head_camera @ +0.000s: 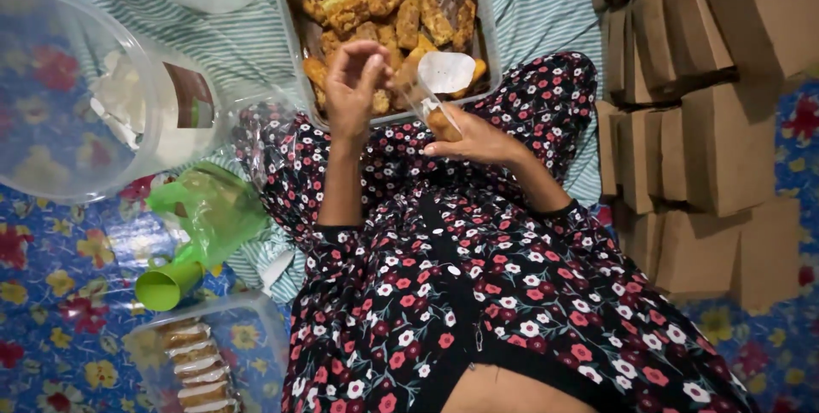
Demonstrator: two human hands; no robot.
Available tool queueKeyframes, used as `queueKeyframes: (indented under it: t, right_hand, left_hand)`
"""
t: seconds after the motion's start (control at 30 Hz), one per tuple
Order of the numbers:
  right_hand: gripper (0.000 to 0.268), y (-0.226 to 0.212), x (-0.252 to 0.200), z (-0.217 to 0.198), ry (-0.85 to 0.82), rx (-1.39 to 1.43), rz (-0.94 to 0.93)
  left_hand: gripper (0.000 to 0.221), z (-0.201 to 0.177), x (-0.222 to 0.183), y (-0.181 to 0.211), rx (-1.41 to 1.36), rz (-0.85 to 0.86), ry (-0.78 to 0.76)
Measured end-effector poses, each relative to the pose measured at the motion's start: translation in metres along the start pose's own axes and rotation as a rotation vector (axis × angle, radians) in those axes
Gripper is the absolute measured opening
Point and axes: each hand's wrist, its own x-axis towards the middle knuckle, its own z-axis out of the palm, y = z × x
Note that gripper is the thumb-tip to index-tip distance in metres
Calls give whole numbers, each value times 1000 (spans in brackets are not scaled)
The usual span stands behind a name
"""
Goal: Packaging fried food items and condiment packets into individual plastic bags
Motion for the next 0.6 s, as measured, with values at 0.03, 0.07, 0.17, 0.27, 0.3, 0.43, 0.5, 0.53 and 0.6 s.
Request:
queueKeyframes:
  t: [0.03, 0.07, 0.17, 0.27, 0.3, 0.43, 0.5, 0.53, 0.6]
  right_hand:
    - [54, 1, 0, 0, -2, 51, 24]
    - [55, 2, -1, 0, -4, 103, 49]
    - [44, -6, -3, 0, 20, 207, 46]
    - [40, -26, -8, -1, -6, 284, 76]
    - [40, -22, -8, 0, -6, 283, 75]
    - [39, -1, -8, 3, -30, 348, 87]
    - [41, 13, -5, 3, -43, 350, 106]
    - [42, 20, -3, 2, -49, 342, 107]
    - [43, 24, -4, 1, -49, 338, 111]
  left_hand:
    - [16, -5, 1, 0, 84, 85, -31]
    - [21, -9, 1, 0, 168, 169, -62]
    - [20, -11, -3, 9, 397, 355, -204]
    - [27, -14, -9, 3, 559, 371, -314]
    - [27, -10, -10, 6, 559, 372, -314]
    - [21, -10, -8, -15, 571, 396, -339]
    - [10, -12, -5, -20, 534, 420, -347]
    - [9, -10, -5, -11, 508, 404, -313]
    - [8, -9, -5, 1, 481, 384, -286]
